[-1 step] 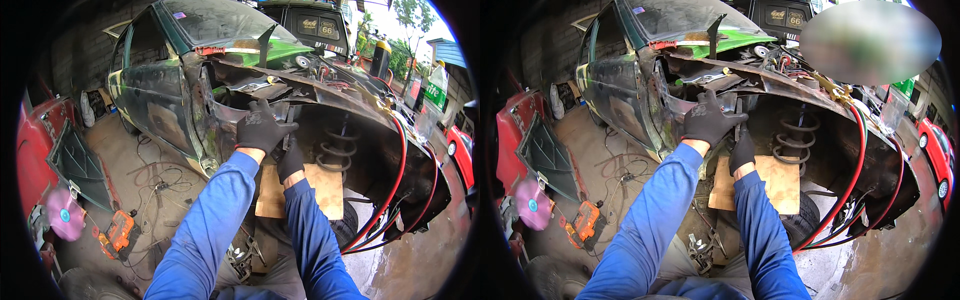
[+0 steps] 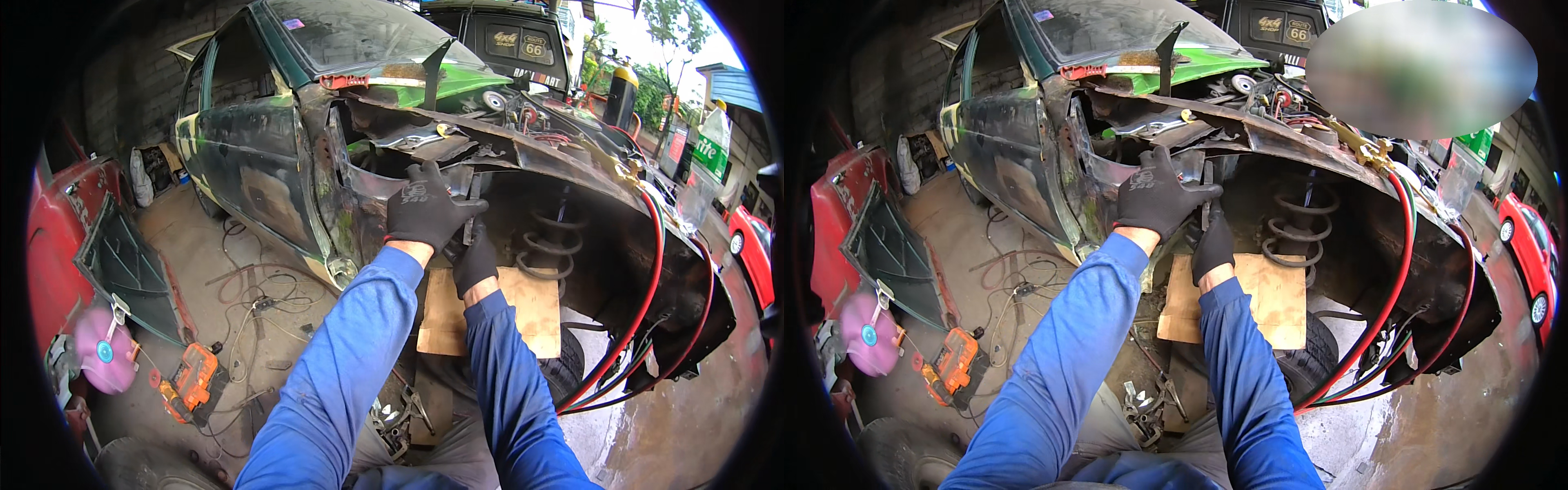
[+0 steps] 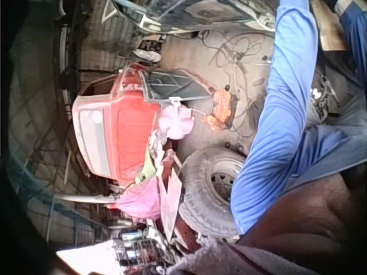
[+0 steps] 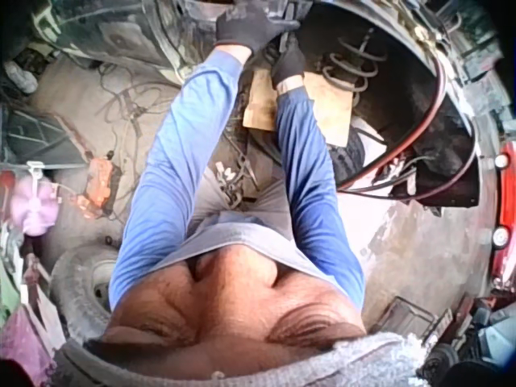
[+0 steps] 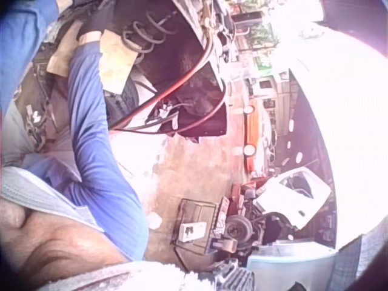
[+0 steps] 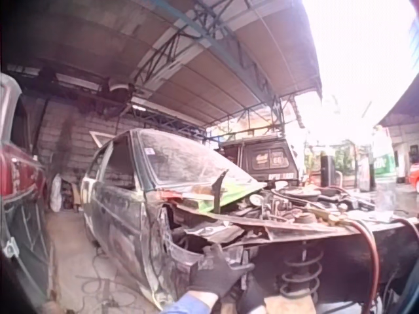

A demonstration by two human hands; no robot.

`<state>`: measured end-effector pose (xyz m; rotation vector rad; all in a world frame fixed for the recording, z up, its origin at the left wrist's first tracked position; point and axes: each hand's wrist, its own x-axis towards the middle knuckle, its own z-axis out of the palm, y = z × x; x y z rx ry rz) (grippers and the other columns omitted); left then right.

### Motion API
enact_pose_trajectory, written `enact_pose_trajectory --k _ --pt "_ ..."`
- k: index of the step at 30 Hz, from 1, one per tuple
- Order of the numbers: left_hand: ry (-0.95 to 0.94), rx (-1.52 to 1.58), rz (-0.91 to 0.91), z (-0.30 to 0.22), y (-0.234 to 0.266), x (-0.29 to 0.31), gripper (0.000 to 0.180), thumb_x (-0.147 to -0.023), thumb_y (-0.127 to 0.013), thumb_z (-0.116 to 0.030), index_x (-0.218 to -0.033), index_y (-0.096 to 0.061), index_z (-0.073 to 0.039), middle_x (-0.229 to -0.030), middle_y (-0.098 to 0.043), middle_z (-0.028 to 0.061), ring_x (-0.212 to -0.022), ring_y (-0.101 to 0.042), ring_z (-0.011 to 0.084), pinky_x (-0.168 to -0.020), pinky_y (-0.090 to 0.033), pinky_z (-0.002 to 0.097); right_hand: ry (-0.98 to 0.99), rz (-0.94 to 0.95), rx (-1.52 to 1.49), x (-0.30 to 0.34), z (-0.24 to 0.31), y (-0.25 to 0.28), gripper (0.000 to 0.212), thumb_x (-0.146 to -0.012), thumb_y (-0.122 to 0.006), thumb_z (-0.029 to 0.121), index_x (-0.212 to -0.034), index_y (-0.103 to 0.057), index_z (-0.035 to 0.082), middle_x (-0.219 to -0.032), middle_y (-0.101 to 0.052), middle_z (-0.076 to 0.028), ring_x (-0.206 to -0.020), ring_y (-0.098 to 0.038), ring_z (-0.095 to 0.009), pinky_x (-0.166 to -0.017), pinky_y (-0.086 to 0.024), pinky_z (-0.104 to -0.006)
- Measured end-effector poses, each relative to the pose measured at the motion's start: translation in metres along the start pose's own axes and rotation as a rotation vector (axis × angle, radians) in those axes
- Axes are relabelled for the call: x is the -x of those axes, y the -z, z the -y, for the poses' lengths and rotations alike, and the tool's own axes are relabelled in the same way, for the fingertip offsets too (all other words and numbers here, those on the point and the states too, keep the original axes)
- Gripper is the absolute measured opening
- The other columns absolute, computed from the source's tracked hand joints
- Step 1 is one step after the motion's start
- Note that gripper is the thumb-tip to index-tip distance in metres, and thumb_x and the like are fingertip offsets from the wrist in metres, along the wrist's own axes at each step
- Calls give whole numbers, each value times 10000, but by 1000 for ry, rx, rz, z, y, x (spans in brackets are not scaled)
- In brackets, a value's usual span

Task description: The person uses a blowtorch to heat and cut a metal bracket on the front of a green car. They then use a hammer to remove the cut piece and inspect the area.

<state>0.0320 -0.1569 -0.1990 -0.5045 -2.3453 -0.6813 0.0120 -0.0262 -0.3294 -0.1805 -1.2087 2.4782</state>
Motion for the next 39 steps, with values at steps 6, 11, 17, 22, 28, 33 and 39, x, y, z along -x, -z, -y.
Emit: enact_pose_trajectory --k 6,11,17,22,28,33,39 --pt "-8 34 46 7 2 -8 1193 -747 -841 -802 -1476 -474 68 -1358 -633 316 -1079 -770 448 -883 -623 525 -41 -32 -68 -15 9 -5 250 -1141 -545 381 -1062 -709 210 -872 -669 30 -723 -592 -109 -674 -516 -330" --pt "-15 29 81 11 5 -9 1153 -759 -837 -794 -1489 -491 29 -1373 -621 306 -1131 -757 440 -894 -625 518 101 -144 -48 -31 -17 4 213 -1126 -563 269 -989 -694 170 -814 -613 33 -631 -506 -95 -574 -408 -286" --pt "-58 -6 21 12 -1 -9 1186 -753 -825 -825 -1484 -476 41 -1279 -697 303 -1038 -779 442 -830 -626 531 380 -99 366 -68 -50 21 208 -1125 -585 292 -1039 -702 143 -873 -652 16 -669 -551 -112 -582 -426 -298" --pt "-61 -8 22 12 -5 -7 1197 -751 -843 -806 -1479 -460 63 -1343 -643 332 -1140 -753 459 -901 -621 529 518 -74 486 -64 -49 22 276 -1138 -568 323 -1059 -728 113 -920 -697 -6 -729 -624 -126 -617 -497 -326" --pt "-75 1 -54 9 -15 -7 1256 -729 -876 -791 -1543 -431 57 -1430 -624 316 -1227 -706 483 -1024 -578 538 200 -98 199 -35 -8 -4 286 -1061 -608 287 -1027 -773 57 -924 -761 -108 -686 -708 -215 -592 -558 -402" --pt "-58 -33 -33 8 -13 -8 1237 -728 -907 -746 -1557 -472 62 -1493 -610 325 -1320 -657 467 -1113 -525 516 -2 -102 -69 -43 1 -15 264 -1077 -650 415 -1091 -779 185 -937 -760 11 -754 -683 -132 -655 -539 -329" --pt "-105 32 -7 1 -8 -5 1207 -746 -911 -709 -1548 -478 83 -1515 -611 322 -1389 -617 438 -1145 -495 497 289 -247 746 -80 -20 -21 289 -1107 -559 265 -1072 -794 101 -978 -797 -115 -901 -786 -244 -735 -587 -398"
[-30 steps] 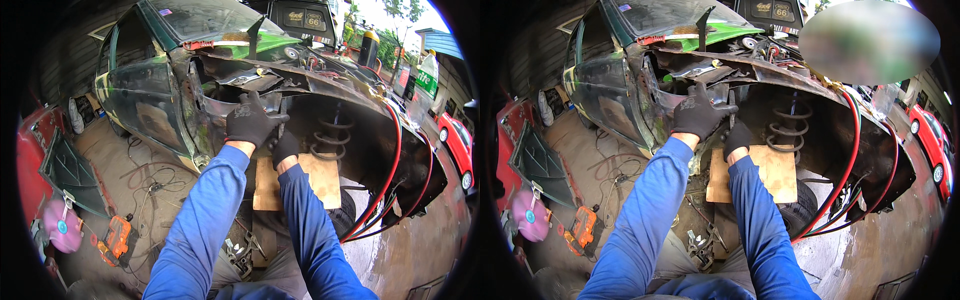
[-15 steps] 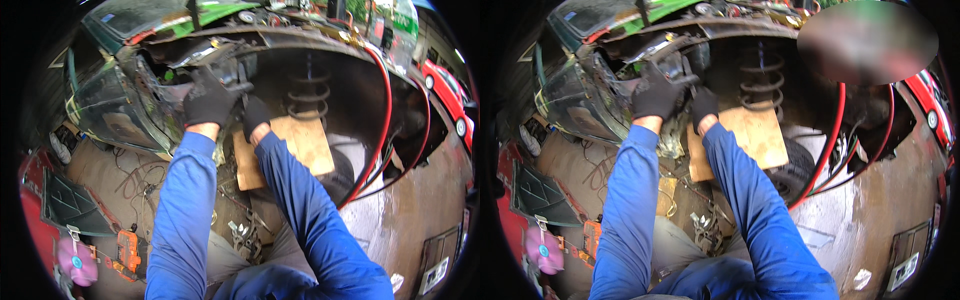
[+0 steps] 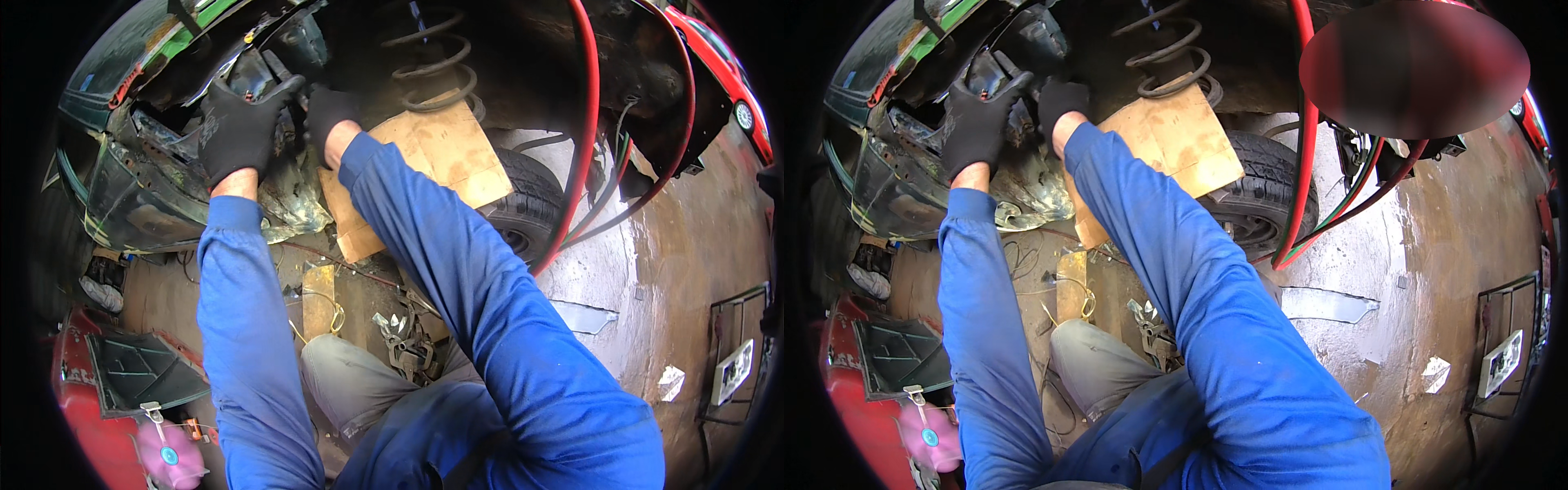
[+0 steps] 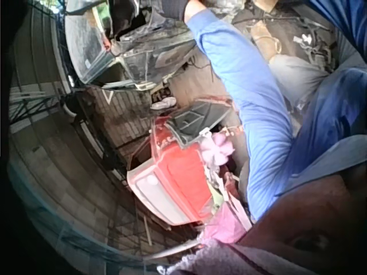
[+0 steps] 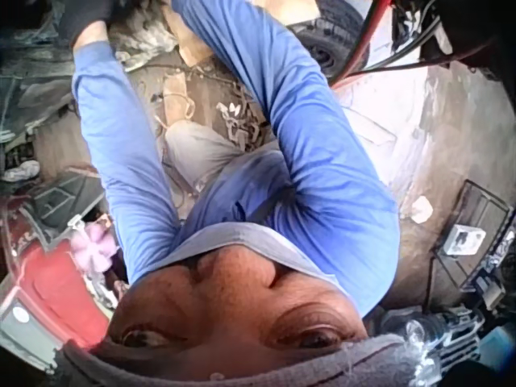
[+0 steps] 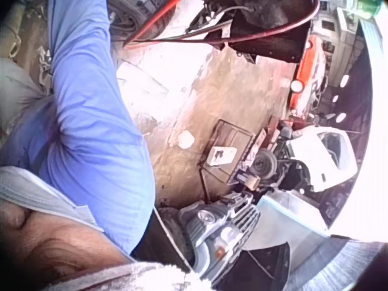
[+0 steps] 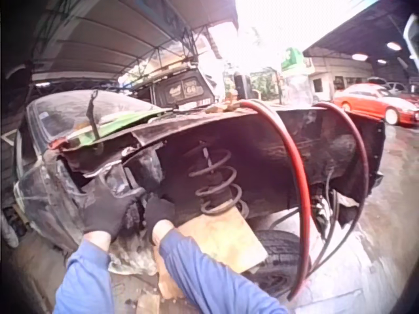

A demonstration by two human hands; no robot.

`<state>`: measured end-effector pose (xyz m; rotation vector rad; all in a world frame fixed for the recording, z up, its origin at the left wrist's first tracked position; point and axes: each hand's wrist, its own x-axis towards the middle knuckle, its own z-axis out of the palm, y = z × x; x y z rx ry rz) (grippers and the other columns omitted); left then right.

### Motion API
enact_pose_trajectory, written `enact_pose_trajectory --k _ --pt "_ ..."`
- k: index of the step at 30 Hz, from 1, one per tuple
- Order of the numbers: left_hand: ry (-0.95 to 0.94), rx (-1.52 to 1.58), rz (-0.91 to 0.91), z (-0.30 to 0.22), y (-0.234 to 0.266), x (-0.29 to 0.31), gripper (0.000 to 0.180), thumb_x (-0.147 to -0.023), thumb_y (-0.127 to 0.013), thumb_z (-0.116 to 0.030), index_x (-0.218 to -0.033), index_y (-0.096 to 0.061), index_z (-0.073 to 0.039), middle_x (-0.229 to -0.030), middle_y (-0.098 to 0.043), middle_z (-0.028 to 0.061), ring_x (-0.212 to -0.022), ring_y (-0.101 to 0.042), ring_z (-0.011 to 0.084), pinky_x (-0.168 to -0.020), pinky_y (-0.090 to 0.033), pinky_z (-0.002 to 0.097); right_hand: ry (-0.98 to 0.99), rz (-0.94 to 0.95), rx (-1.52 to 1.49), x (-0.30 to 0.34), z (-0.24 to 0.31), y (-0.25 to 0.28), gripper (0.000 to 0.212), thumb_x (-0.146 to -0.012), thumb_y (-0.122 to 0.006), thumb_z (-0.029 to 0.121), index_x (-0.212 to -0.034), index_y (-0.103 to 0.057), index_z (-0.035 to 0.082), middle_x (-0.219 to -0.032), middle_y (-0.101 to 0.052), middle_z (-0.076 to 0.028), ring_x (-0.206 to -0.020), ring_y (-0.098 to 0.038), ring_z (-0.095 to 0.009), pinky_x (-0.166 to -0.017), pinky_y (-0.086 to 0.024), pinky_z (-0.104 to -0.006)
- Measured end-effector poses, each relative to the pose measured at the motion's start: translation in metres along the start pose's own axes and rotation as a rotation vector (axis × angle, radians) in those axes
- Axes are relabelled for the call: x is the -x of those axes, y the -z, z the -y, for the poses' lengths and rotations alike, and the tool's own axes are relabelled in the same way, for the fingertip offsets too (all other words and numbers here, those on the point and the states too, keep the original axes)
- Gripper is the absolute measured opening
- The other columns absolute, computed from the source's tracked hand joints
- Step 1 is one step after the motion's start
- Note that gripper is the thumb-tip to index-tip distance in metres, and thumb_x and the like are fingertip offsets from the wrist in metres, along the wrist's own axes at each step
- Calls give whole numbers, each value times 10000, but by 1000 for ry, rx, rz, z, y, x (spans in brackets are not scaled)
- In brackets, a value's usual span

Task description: The person uses a blowtorch to heat and cut a metal bracket on the front of a green car. They then use a hammer to remove the cut piece and inspect the area.

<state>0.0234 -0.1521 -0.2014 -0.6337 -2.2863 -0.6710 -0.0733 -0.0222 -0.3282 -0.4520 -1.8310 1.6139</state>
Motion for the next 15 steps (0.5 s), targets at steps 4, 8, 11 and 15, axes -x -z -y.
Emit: enact_pose_trajectory --k 4,8,11,15 --pt "-11 -99 -30 -1 -3 3 1238 -741 -904 -722 -1565 -449 82 -1529 -598 323 -1408 -604 444 -1159 -487 489 329 -35 761 15 5 2 269 -1091 -578 258 -1123 -793 100 -1032 -810 -150 -1007 -798 -286 -812 -591 -422" --pt "26 -54 16 3 -7 2 1187 -765 -904 -701 -1543 -466 82 -1521 -594 320 -1393 -608 451 -1157 -485 501 -41 -41 -141 38 27 13 293 -1089 -563 249 -1157 -768 52 -1050 -808 -162 -996 -790 -325 -838 -583 -430" --pt "-38 -50 -80 5 -13 3 1166 -770 -914 -682 -1535 -477 82 -1509 -602 315 -1392 -607 448 -1155 -487 500 -231 -36 -442 40 31 12 340 -1095 -553 261 -1135 -766 -2 -1033 -804 -186 -978 -793 -337 -836 -589 -437" --pt "-26 -9 -128 7 -19 3 1136 -763 -939 -646 -1520 -500 80 -1496 -608 308 -1382 -610 444 -1152 -488 504 -90 -72 -150 21 20 0 403 -1096 -553 320 -1100 -770 -19 -995 -803 -207 -931 -792 -362 -800 -593 -453"
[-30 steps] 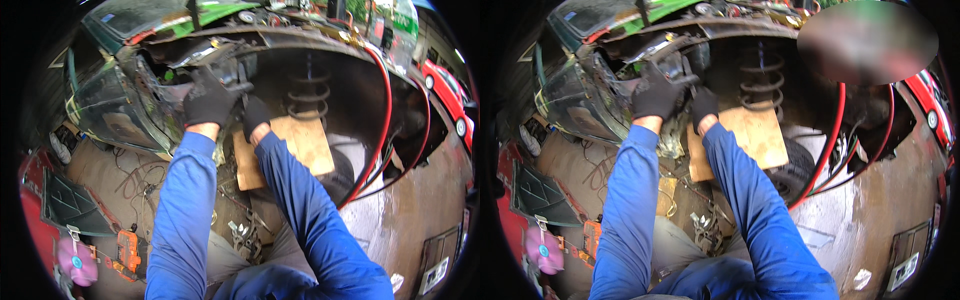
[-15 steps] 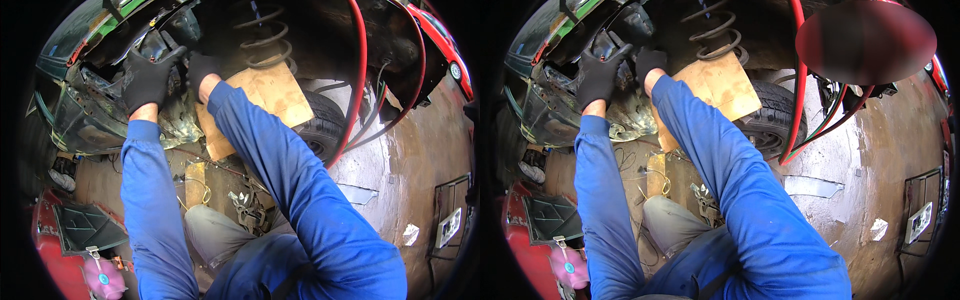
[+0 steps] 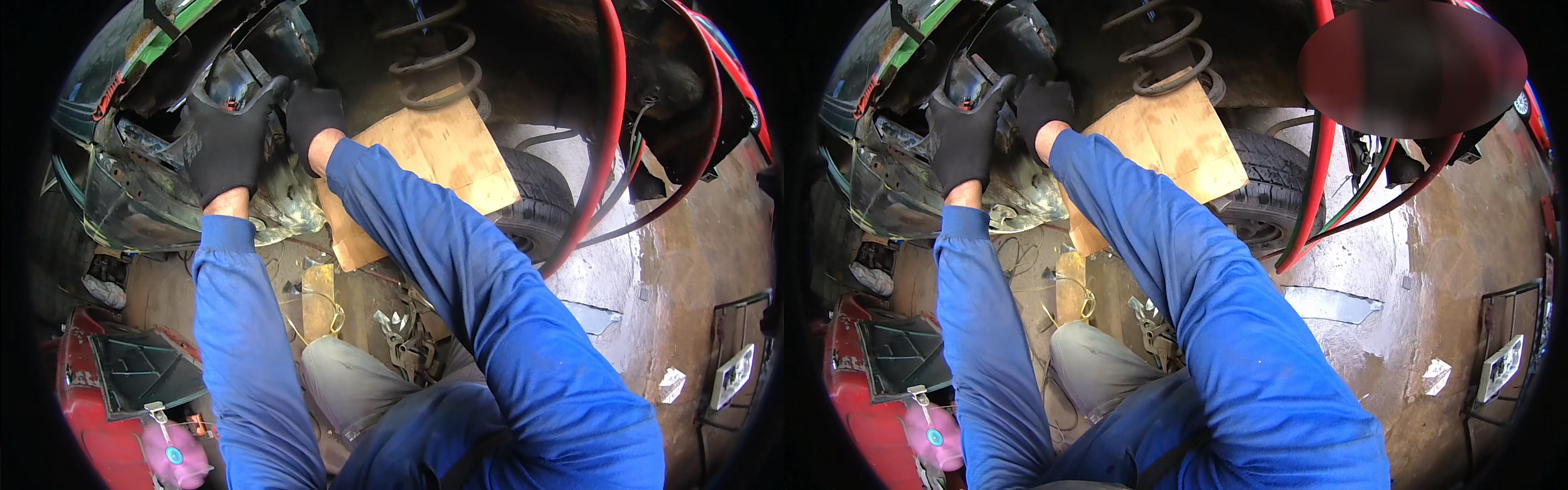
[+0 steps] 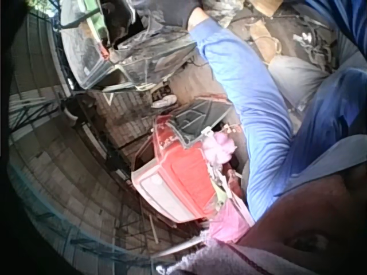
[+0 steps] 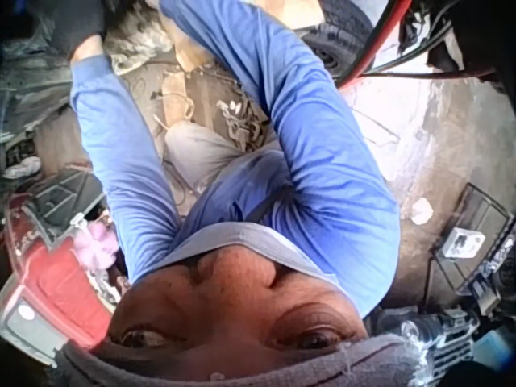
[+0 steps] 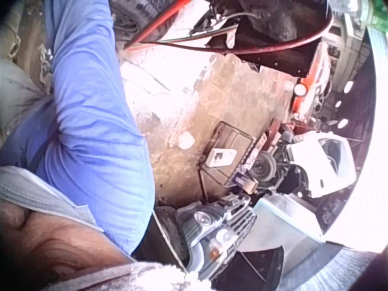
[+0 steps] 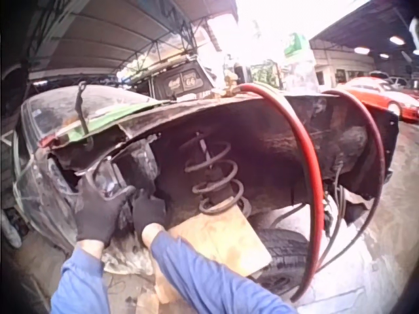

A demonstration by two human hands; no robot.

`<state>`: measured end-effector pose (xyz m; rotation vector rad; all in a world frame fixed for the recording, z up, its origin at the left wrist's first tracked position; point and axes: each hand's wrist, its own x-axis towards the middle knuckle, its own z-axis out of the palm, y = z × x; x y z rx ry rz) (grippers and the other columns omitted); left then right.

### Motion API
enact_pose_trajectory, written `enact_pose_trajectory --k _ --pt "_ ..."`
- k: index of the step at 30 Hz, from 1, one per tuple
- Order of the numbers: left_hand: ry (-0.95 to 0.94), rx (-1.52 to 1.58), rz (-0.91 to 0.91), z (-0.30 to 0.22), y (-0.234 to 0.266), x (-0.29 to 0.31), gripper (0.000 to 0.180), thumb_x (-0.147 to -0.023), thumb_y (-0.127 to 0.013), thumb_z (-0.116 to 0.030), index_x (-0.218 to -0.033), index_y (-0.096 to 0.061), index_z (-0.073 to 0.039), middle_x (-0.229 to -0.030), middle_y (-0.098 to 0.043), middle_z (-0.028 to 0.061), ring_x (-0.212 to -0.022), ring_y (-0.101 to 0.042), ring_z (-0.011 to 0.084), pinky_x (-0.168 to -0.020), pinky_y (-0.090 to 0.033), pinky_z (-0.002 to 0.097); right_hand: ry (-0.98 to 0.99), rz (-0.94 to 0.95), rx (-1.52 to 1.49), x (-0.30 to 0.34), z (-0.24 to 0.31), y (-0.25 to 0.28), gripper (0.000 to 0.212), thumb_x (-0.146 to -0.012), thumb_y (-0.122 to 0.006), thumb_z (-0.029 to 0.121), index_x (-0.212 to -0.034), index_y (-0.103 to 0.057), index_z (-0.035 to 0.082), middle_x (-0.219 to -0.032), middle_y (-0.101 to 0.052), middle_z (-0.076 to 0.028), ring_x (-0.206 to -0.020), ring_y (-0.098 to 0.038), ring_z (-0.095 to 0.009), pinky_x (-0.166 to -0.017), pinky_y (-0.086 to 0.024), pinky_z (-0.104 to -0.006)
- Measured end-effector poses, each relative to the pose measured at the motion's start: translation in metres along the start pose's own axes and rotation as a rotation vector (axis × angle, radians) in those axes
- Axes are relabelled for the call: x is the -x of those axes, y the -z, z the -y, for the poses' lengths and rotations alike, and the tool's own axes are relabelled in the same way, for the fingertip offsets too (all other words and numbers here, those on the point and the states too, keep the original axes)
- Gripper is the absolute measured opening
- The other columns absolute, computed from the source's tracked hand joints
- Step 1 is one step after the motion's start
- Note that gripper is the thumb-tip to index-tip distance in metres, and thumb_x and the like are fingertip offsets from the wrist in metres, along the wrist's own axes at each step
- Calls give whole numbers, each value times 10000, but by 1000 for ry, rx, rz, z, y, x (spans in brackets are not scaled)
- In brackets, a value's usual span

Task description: The person uses a blowtorch to heat and cut a metal bracket on the front of a green car. They then use a hammer to remove the cut piece and inspect the area.

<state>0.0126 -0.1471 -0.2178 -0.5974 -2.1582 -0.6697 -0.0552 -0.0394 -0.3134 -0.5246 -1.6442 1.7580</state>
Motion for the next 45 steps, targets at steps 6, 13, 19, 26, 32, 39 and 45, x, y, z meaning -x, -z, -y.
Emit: enact_pose_trajectory --k 6,13,19,26,32,39,45 --pt "-43 10 -46 4 -3 -2 1135 -737 -945 -665 -1481 -512 76 -1422 -643 303 -1322 -646 453 -1110 -510 513 -138 78 -64 0 5 10 475 -1146 -486 367 -1241 -734 -28 -1063 -805 -237 -1001 -797 -401 -895 -609 -475" --pt "-33 28 -25 -7 2 -1 1100 -717 -969 -632 -1465 -552 58 -1483 -628 290 -1366 -626 438 -1145 -489 506 -52 74 -4 92 40 64 816 -1065 -536 654 -1421 -590 -77 -1436 -603 -408 -1376 -564 -564 -1162 -458 -577" --pt "4 -38 22 -5 4 -3 1148 -718 -948 -680 -1487 -540 68 -1471 -634 286 -1357 -631 429 -1134 -495 503 321 466 -53 258 -10 161 691 -1089 -683 383 -1585 -478 -52 -1355 -640 -298 -1241 -660 -420 -1073 -527 -477" --pt "33 -106 43 -3 3 -6 1074 -727 -924 -706 -1393 -605 74 -1368 -674 280 -1268 -670 419 -1089 -515 486 -187 1198 358 336 -151 249 734 -1092 -542 605 -1601 -537 76 -1511 -644 -228 -1396 -624 -391 -1171 -486 -463" --pt "19 -91 33 -1 4 -6 1038 -725 -933 -696 -1348 -632 78 -1301 -693 272 -1203 -687 395 -1056 -524 474 250 1378 688 379 -258 264 513 -1109 -563 397 -1592 -555 226 -1681 -453 -244 -1453 -548 -481 -1189 -484 -505" --pt "-5 -32 64 3 2 -13 1069 -723 -949 -680 -1383 -618 94 -1306 -696 272 -1206 -687 395 -1049 -528 460 -117 1426 631 379 -247 277 568 -1099 -570 389 -1639 -504 228 -1767 -321 -222 -1544 -455 -462 -1211 -472 -507" --pt "-25 -41 -30 2 5 -4 1092 -747 -946 -653 -1493 -583 57 -1425 -655 280 -1323 -643 402 -1114 -507 476 345 1478 722 368 -228 302 724 -1035 -657 378 -1705 -416 245 -1771 -318 -218 -1568 -420 -487 -1233 -452 -519"
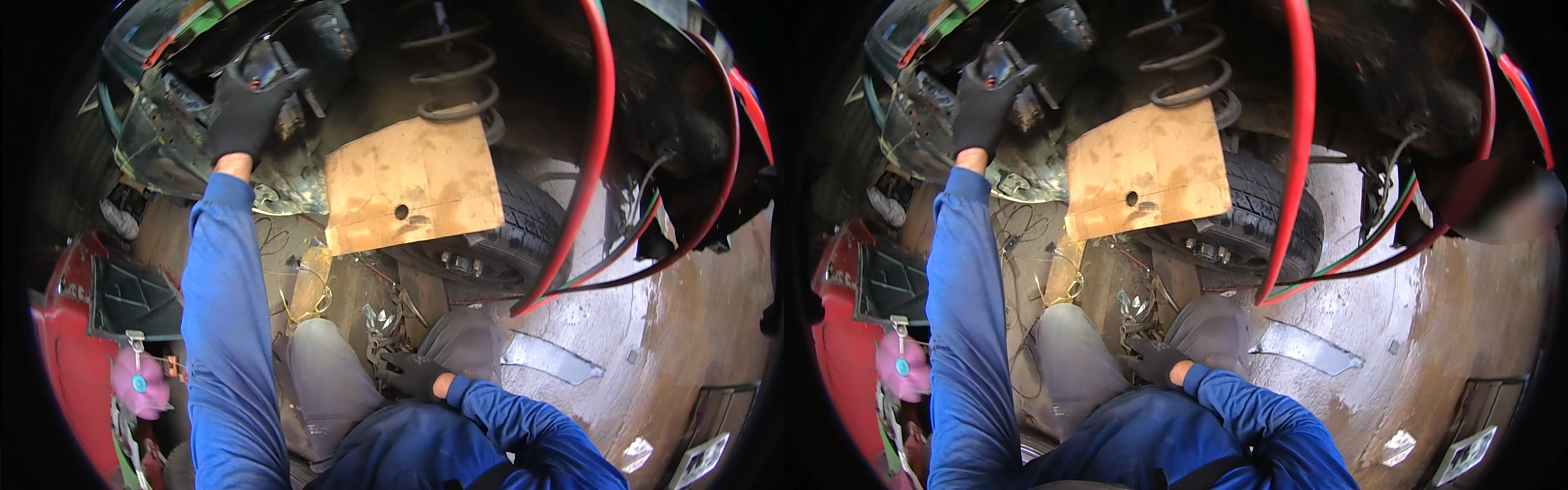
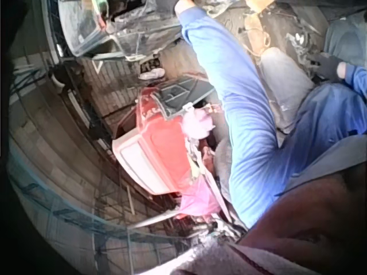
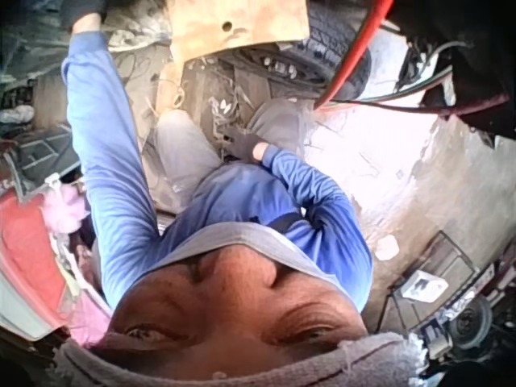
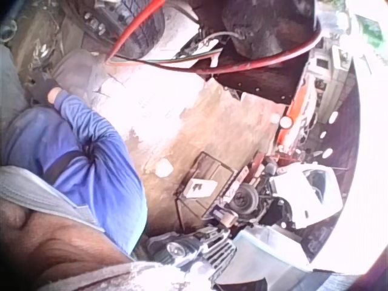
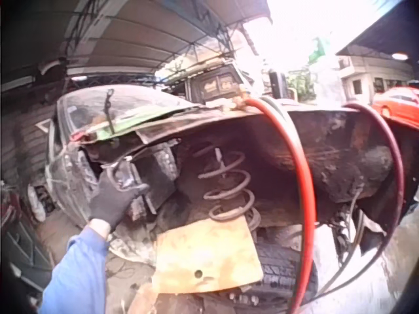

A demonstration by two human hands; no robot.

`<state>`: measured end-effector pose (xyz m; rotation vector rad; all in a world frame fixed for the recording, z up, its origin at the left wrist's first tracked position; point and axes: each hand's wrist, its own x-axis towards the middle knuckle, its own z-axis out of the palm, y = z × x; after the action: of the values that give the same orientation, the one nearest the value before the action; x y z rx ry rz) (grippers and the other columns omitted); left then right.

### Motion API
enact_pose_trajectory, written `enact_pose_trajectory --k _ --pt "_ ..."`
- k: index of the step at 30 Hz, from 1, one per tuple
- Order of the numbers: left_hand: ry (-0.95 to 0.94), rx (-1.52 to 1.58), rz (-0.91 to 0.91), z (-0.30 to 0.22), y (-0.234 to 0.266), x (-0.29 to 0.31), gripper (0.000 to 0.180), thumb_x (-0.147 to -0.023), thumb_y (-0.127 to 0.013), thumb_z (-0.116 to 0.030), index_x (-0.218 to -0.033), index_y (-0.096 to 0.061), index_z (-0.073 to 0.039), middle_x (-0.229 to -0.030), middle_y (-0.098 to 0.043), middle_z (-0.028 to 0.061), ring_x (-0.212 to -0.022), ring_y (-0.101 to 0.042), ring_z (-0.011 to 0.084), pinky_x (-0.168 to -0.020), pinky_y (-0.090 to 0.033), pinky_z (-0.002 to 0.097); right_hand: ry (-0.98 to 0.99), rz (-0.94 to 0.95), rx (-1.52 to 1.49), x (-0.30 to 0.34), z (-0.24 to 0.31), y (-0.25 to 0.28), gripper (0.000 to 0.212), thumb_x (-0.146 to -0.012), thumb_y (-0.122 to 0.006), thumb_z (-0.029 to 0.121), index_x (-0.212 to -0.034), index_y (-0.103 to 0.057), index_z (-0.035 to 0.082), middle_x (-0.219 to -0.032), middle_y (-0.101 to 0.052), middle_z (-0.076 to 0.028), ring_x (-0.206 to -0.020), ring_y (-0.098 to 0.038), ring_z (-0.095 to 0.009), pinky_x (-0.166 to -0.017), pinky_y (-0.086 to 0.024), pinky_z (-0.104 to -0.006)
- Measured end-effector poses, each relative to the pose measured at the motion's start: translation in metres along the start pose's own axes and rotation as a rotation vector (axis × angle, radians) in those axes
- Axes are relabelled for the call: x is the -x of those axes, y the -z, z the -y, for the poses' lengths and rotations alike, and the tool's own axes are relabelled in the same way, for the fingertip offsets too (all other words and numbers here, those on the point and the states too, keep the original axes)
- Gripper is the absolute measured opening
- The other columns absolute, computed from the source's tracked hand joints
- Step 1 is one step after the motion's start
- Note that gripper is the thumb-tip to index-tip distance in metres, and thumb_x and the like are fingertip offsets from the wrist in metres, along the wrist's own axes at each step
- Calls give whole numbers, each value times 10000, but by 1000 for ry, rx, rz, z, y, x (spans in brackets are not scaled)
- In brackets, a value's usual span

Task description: The person uses a blowtorch to heat and cut a metal bracket on the front of a green car. They then use a hammer to remove the cut piece and inspect the area.

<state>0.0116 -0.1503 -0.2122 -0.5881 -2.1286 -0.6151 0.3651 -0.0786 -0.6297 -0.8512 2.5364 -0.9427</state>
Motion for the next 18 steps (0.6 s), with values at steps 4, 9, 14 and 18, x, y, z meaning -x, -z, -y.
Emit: enact_pose_trajectory --k 4,9,14,18 --pt "29 51 3 -3 3 3 1120 -710 -945 -691 -1471 -594 51 -1410 -665 295 -1311 -662 412 -1103 -519 483 -257 44 -333 -5 5 0 727 -1088 -573 522 -1714 -384 204 -1752 -371 -223 -1564 -445 -458 -1252 -428 -491" --pt "133 56 118 -2 3 4 1308 -730 -917 -724 -1667 -327 -29 -1475 -649 267 -1355 -661 403 -1127 -517 504 -244 -100 -460 -18 6 -2 782 -1103 -503 634 -1692 -407 130 -1712 -445 -233 -1563 -457 -429 -1282 -383 -462" --pt "164 172 90 4 -3 8 1279 -698 -930 -713 -1637 -380 -40 -1399 -656 243 -1261 -698 413 -1047 -563 515 -358 -59 -601 -24 18 16 755 -1106 -546 567 -1662 -449 65 -1701 -463 -236 -1568 -459 -401 -1293 -368 -444" --pt "87 141 -29 7 -8 8 1154 -688 -934 -709 -1509 -478 -40 -1383 -620 258 -1193 -721 423 -966 -607 525 -341 -92 -548 -40 27 40 652 -1131 -538 484 -1650 -485 93 -1650 -518 -242 -1536 -496 -388 -1287 -378 -436"
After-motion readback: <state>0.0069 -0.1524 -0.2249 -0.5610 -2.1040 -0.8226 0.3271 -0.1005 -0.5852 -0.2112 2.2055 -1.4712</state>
